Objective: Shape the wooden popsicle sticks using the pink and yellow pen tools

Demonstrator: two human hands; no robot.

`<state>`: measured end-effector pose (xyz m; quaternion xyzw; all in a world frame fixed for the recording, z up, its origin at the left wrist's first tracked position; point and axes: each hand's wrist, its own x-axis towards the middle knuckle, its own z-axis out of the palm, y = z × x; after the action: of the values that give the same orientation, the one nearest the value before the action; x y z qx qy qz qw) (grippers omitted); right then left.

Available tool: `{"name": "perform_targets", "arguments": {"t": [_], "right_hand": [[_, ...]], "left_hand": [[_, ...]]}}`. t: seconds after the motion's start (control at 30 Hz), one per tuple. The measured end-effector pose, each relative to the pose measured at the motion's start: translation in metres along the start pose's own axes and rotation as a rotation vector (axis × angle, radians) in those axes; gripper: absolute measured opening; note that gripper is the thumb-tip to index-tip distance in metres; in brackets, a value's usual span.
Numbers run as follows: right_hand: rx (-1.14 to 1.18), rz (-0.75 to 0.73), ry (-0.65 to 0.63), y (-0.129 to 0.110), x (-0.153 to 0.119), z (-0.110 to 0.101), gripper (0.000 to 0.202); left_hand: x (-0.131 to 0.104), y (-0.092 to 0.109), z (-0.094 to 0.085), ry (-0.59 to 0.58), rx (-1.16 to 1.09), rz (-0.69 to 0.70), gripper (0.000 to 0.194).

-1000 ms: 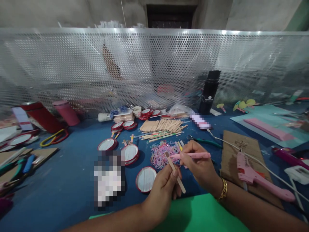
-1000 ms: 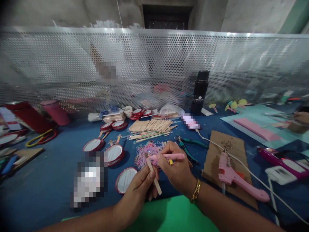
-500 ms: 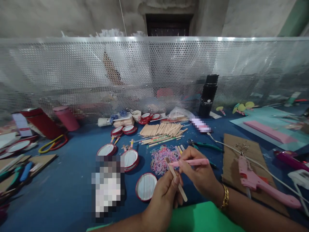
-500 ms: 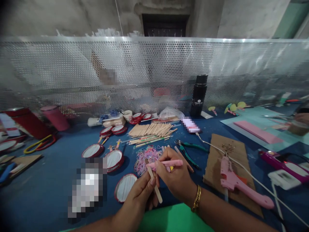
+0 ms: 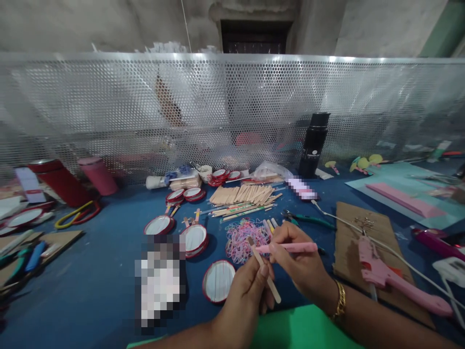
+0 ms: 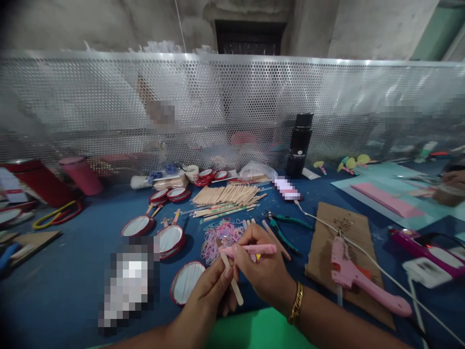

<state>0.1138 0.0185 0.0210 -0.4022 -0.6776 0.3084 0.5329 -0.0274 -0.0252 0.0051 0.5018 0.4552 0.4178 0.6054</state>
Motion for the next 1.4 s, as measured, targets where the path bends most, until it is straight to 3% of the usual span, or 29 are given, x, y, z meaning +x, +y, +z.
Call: {"name": "perform_targets", "arguments": {"t": [0.3,0.5,0.7,0.93,1.1,1.4], "right_hand": [[-0.021,0.009,0.046,0.000,0.004,-0.001,0.024],[-0.024,-0.010,-0.003,-0.005,0.003,-0.001,0.022],[-0.013,0.011,0.047,-0.004,0.005,-0.004,0.024],[-0.008,-0.015,0.005,-0.003,0.002,0.000,0.020],[-0.014,0.004,0.070,-0.004,0.007,-0.002,0.021],[0.002,-0.034,0.035,-0.005,0.006,0.001,0.019]], "left_hand": [[-0.001,0.000,-0.001,0.005,0.012,0.000,0.048],[0.000,0.000,0.001,-0.008,0.004,0.035,0.042],[-0.002,0.007,0.003,0.008,0.000,0.018,0.045],[0.001,0.001,0.001,-0.018,0.002,0.039,0.046],[0.000,0.006,0.001,0.010,0.022,0.025,0.042],[-0.001,0.007,0.001,-0.006,0.008,0.014,0.044]]}}
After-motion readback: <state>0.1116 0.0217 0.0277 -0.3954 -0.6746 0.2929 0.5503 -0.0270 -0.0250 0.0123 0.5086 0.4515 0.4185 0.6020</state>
